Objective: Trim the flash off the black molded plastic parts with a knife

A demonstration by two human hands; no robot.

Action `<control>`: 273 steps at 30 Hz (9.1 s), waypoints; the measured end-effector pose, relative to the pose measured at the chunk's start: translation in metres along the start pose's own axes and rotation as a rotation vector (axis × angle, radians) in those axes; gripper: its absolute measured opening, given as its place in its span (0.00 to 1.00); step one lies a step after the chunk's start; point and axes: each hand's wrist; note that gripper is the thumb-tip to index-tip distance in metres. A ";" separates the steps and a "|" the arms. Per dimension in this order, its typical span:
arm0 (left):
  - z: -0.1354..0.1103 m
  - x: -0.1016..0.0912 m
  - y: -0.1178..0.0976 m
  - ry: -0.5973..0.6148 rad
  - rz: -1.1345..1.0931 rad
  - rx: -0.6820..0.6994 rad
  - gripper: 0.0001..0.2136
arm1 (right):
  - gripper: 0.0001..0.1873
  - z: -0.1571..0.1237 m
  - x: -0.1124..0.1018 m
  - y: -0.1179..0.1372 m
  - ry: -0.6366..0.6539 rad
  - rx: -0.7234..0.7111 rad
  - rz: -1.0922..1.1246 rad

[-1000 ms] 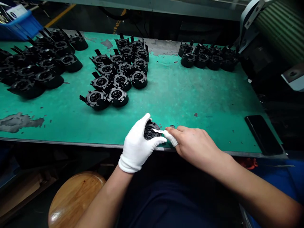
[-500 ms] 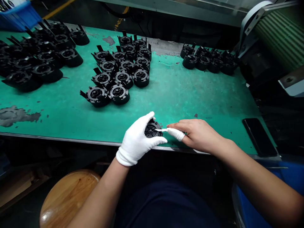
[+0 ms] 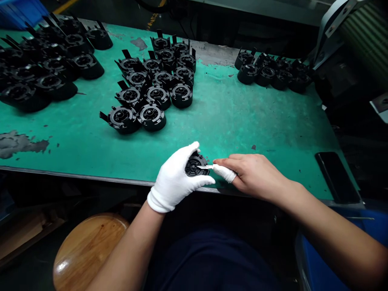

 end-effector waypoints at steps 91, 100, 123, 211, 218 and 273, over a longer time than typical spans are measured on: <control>-0.018 0.014 -0.014 -0.138 0.037 -0.214 0.47 | 0.20 0.010 0.004 0.006 0.052 -0.041 0.075; -0.019 0.014 -0.015 -0.159 0.048 -0.191 0.46 | 0.23 0.019 0.006 0.010 -0.005 0.079 0.035; -0.024 0.016 -0.007 -0.158 0.024 -0.127 0.49 | 0.12 0.003 0.005 0.015 0.106 0.118 0.230; -0.020 0.018 -0.008 -0.188 0.081 -0.107 0.44 | 0.19 -0.008 -0.008 0.008 0.133 0.014 -0.036; -0.020 0.019 -0.006 -0.208 0.088 -0.111 0.43 | 0.19 -0.010 0.002 0.021 0.231 0.044 0.079; -0.048 0.037 -0.067 -0.099 0.026 -0.271 0.46 | 0.20 -0.024 0.008 -0.023 -0.228 0.092 0.396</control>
Point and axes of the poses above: each hand's wrist, its own z-axis towards the middle knuckle, its own x-axis out of the palm, y = z × x, and after that the axes turned 1 degree about -z, right-handed
